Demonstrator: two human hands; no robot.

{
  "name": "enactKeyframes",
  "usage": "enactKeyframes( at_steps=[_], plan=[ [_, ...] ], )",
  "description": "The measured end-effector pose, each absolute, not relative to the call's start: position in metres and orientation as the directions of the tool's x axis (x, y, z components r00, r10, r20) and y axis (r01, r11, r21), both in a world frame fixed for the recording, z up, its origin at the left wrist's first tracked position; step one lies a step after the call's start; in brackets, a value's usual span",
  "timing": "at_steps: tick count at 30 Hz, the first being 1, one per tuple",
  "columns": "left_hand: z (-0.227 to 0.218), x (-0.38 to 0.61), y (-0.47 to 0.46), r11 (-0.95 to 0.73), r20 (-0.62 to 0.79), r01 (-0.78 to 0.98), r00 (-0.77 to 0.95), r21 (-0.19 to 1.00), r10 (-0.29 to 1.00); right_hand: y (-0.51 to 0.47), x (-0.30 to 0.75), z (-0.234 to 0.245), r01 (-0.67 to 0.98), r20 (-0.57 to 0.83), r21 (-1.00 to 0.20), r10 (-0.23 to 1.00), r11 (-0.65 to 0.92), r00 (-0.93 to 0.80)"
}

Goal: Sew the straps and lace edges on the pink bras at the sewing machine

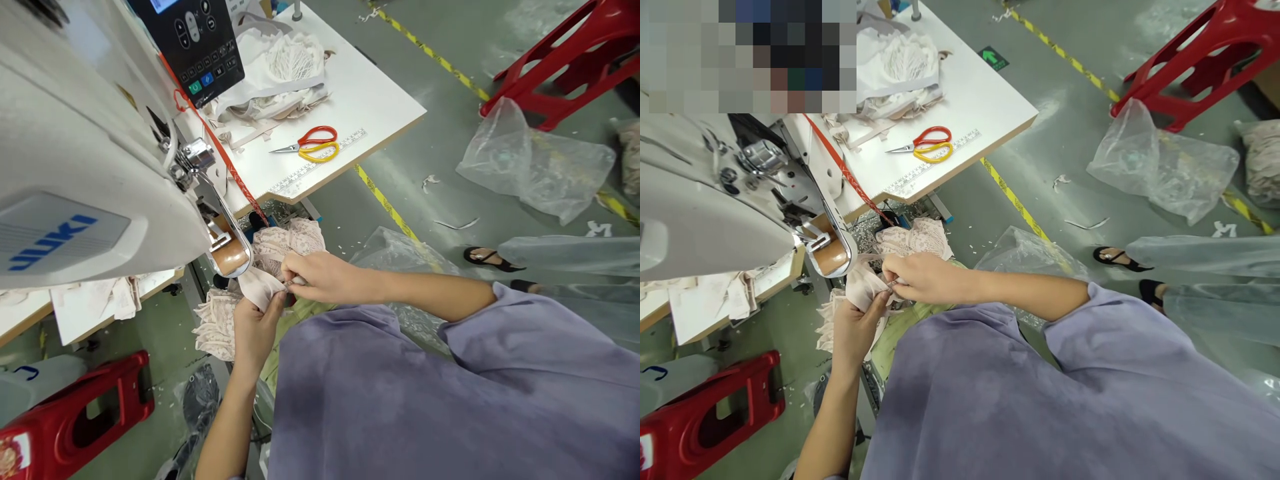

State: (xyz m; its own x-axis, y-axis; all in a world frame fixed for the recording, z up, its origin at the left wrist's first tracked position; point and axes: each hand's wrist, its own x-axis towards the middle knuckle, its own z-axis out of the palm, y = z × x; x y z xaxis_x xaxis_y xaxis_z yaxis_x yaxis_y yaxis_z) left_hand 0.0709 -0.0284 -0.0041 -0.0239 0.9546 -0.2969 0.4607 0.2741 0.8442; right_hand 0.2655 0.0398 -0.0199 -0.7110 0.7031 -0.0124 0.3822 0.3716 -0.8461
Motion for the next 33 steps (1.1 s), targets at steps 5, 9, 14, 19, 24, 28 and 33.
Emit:
enactKeyframes(
  at_steps=[5, 9, 14, 19, 24, 28, 33],
  plan=[
    [-0.005, 0.063, -0.022, 0.296, -0.32, 0.441, -0.02, 0.847, 0.947, 0.056, 0.266, -0.024, 0.368, -0.114, -0.893, 0.66, 0.26, -0.742],
    [-0.009, 0.057, -0.016, 0.35, -0.384, 0.356, 0.028, 0.867, 0.923, 0.062, 0.267, -0.034, 0.263, -0.184, -0.964, 0.599, 0.046, -0.779],
    [-0.015, 0.059, -0.009, 0.456, -0.465, 0.166, 0.02, 0.874, 0.885, 0.054, 0.264, -0.045, 0.194, -0.324, -0.942, 0.585, -0.275, -0.744],
    [-0.021, 0.062, -0.007, 0.469, -0.468, 0.073, -0.034, 0.88, 0.883, 0.051, 0.263, -0.041, 0.172, -0.351, -0.926, 0.6, -0.336, -0.719],
    [-0.03, 0.066, -0.008, 0.433, -0.434, -0.024, -0.101, 0.901, 0.895, 0.049, 0.261, -0.028, 0.22, -0.282, -0.959, 0.683, -0.18, -0.673],
    [-0.027, 0.073, -0.013, 0.4, -0.416, -0.119, -0.173, 0.909, 0.893, 0.05, 0.256, -0.02, 0.292, -0.118, -0.953, 0.787, 0.082, -0.606],
    [-0.038, 0.066, -0.043, 0.278, -0.31, -0.146, -0.306, 0.949, 0.9, 0.062, 0.254, -0.002, 0.163, -0.229, -0.973, 0.665, -0.162, -0.711]
  ],
)
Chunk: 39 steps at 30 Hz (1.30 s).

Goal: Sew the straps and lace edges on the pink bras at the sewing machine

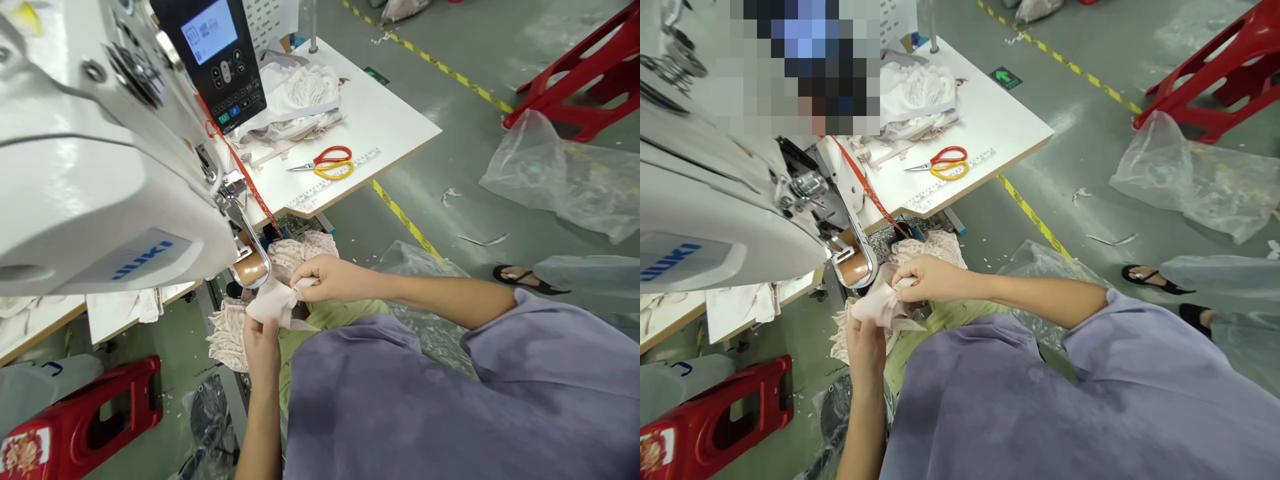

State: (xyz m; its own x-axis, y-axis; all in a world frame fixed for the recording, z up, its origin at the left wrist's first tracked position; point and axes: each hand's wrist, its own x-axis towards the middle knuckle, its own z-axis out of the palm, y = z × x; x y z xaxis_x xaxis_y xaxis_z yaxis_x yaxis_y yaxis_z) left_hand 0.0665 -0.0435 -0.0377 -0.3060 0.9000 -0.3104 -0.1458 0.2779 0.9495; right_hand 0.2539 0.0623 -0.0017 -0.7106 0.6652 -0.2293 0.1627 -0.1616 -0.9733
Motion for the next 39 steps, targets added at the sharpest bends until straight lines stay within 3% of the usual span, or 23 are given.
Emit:
enactKeyframes(
  at_steps=[3, 7, 10, 12, 14, 16, 18, 20, 25, 29, 31, 36, 39],
  plan=[
    [-0.05, 0.069, -0.063, 0.125, -0.188, -0.206, -0.325, 0.97, 0.927, 0.072, 0.25, 0.017, 0.122, -0.296, -0.938, 0.567, -0.324, -0.769],
    [-0.041, 0.077, -0.066, -0.017, -0.033, -0.209, -0.235, 0.978, 0.971, 0.089, 0.237, 0.042, 0.124, -0.246, -0.94, 0.38, -0.318, -0.892],
    [-0.021, 0.059, -0.056, -0.243, 0.231, -0.011, -0.277, 0.97, 0.933, 0.109, 0.224, 0.055, 0.173, -0.143, -0.984, 0.375, 0.048, -0.916],
    [-0.013, 0.037, -0.046, -0.329, 0.386, 0.261, -0.208, 0.908, 0.899, 0.123, 0.215, 0.059, 0.26, -0.063, -0.889, 0.463, 0.376, -0.884],
    [-0.014, 0.012, -0.036, -0.364, 0.457, 0.555, -0.034, 0.748, 0.889, 0.134, 0.207, 0.06, 0.332, -0.007, -0.768, 0.511, 0.548, -0.86],
    [-0.022, -0.008, -0.024, -0.411, 0.427, 0.719, 0.173, 0.561, 0.887, 0.139, 0.201, 0.059, 0.362, -0.008, -0.718, 0.514, 0.594, -0.858],
    [-0.034, -0.023, -0.012, -0.466, 0.369, 0.759, 0.316, 0.454, 0.874, 0.14, 0.199, 0.059, 0.378, -0.038, -0.711, 0.503, 0.594, -0.863],
    [-0.044, -0.032, -0.002, -0.487, 0.312, 0.751, 0.38, 0.445, 0.871, 0.139, 0.199, 0.061, 0.399, -0.065, -0.704, 0.506, 0.587, -0.86],
    [-0.049, -0.042, 0.008, -0.385, 0.2, 0.746, 0.33, 0.544, 0.923, 0.138, 0.196, 0.065, 0.42, -0.093, -0.694, 0.505, 0.585, -0.858],
    [-0.036, -0.035, 0.008, -0.45, 0.235, 0.773, 0.384, 0.447, 0.893, 0.138, 0.198, 0.062, 0.433, -0.105, -0.682, 0.507, 0.59, -0.855],
    [-0.029, -0.027, 0.006, -0.492, 0.279, 0.773, 0.408, 0.401, 0.869, 0.135, 0.203, 0.055, 0.404, -0.039, -0.697, 0.531, 0.593, -0.847],
    [-0.013, -0.007, 0.001, -0.466, 0.34, 0.816, 0.355, 0.341, 0.871, 0.119, 0.218, 0.024, 0.24, 0.396, -0.627, 0.568, 0.741, -0.722],
    [-0.007, -0.001, 0.002, -0.449, 0.32, 0.816, 0.343, 0.365, 0.883, 0.114, 0.219, 0.015, 0.208, 0.426, -0.673, 0.602, 0.71, -0.676]
  ],
)
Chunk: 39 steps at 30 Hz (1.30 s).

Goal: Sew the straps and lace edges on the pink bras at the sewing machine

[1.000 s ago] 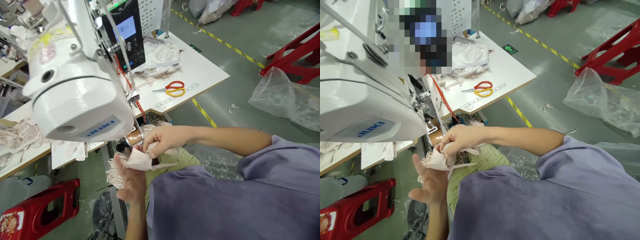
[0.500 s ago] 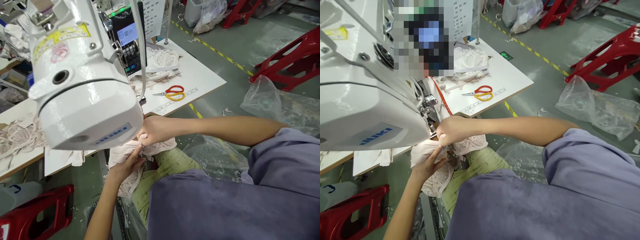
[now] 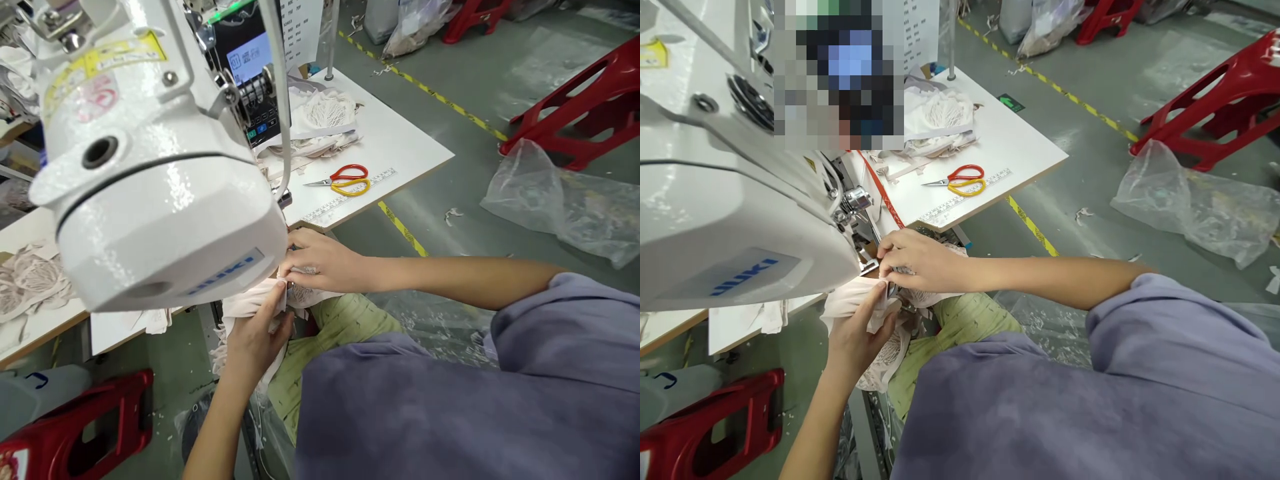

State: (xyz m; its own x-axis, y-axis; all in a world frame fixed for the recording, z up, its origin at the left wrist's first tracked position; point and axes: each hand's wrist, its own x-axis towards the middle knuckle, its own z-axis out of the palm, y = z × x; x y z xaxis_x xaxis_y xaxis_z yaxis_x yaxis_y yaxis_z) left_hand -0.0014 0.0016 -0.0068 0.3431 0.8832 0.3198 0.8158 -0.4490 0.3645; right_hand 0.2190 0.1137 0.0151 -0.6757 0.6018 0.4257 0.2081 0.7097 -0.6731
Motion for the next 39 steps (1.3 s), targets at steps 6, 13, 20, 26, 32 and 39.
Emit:
enactKeyframes(
  at_steps=[6, 13, 20, 26, 32, 39],
  plan=[
    [-0.003, 0.001, 0.006, -0.476, 0.332, 0.804, 0.368, 0.356, 0.869, 0.122, 0.214, 0.026, 0.202, 0.344, -0.733, 0.61, 0.649, -0.714],
    [0.0, -0.004, 0.011, -0.51, 0.338, 0.822, 0.419, 0.252, 0.842, 0.126, 0.216, 0.013, 0.126, 0.421, -0.723, 0.578, 0.679, -0.699],
    [0.008, -0.004, 0.003, -0.429, 0.228, 0.83, 0.368, 0.358, 0.901, 0.108, 0.22, -0.018, 0.108, 0.754, -0.383, 0.378, 0.917, -0.537],
    [0.012, -0.017, 0.007, -0.549, 0.236, 0.762, 0.496, 0.344, 0.836, 0.117, 0.217, -0.014, 0.231, 0.769, -0.23, 0.322, 0.945, -0.552],
    [0.013, -0.006, 0.004, -0.454, 0.222, 0.843, 0.402, 0.288, 0.888, 0.102, 0.222, -0.012, 0.223, 0.63, -0.505, 0.533, 0.834, -0.565],
    [0.019, 0.019, -0.007, -0.314, 0.185, 0.914, 0.272, 0.257, 0.944, 0.105, 0.198, -0.027, -0.089, 0.074, -0.995, 0.852, 0.032, -0.518]
  ],
)
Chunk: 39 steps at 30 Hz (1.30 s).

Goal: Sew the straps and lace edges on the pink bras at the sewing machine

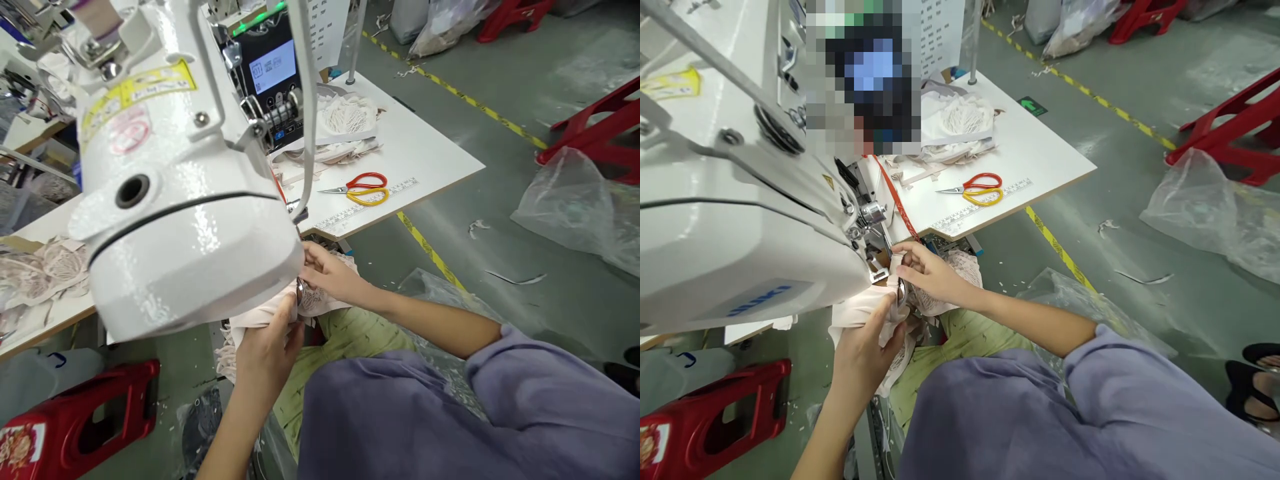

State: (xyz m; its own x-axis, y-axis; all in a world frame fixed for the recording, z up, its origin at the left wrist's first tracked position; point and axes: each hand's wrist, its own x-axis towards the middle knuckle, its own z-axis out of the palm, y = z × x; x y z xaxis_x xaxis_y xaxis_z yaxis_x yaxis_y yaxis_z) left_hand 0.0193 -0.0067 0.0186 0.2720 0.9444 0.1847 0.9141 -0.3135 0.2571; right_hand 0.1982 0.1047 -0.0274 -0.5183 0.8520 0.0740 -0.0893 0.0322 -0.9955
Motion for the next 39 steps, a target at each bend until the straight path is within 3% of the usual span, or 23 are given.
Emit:
enactKeyframes(
  at_steps=[4, 9, 19, 31, 39],
  plan=[
    [0.017, 0.033, -0.01, -0.175, 0.189, 0.948, 0.127, 0.265, 0.974, 0.126, 0.178, -0.018, 0.022, 0.22, -0.968, 0.892, 0.248, -0.396],
    [0.016, 0.046, -0.008, -0.077, 0.224, 0.955, 0.011, 0.286, 0.974, 0.141, 0.171, -0.006, 0.107, 0.348, -0.897, 0.835, 0.429, -0.427],
    [0.016, 0.045, -0.004, -0.037, 0.225, 0.986, 0.0, 0.162, 0.974, 0.151, 0.165, -0.007, 0.2, 0.374, -0.834, 0.795, 0.513, -0.478],
    [0.015, 0.042, -0.004, -0.075, 0.214, 0.97, 0.024, 0.232, 0.977, 0.153, 0.164, -0.011, 0.263, 0.354, -0.812, 0.799, 0.52, -0.486],
    [0.014, 0.044, -0.001, -0.092, 0.271, 0.972, 0.031, 0.215, 0.962, 0.157, 0.158, -0.025, 0.213, 0.443, -0.79, 0.775, 0.575, -0.451]
  ],
)
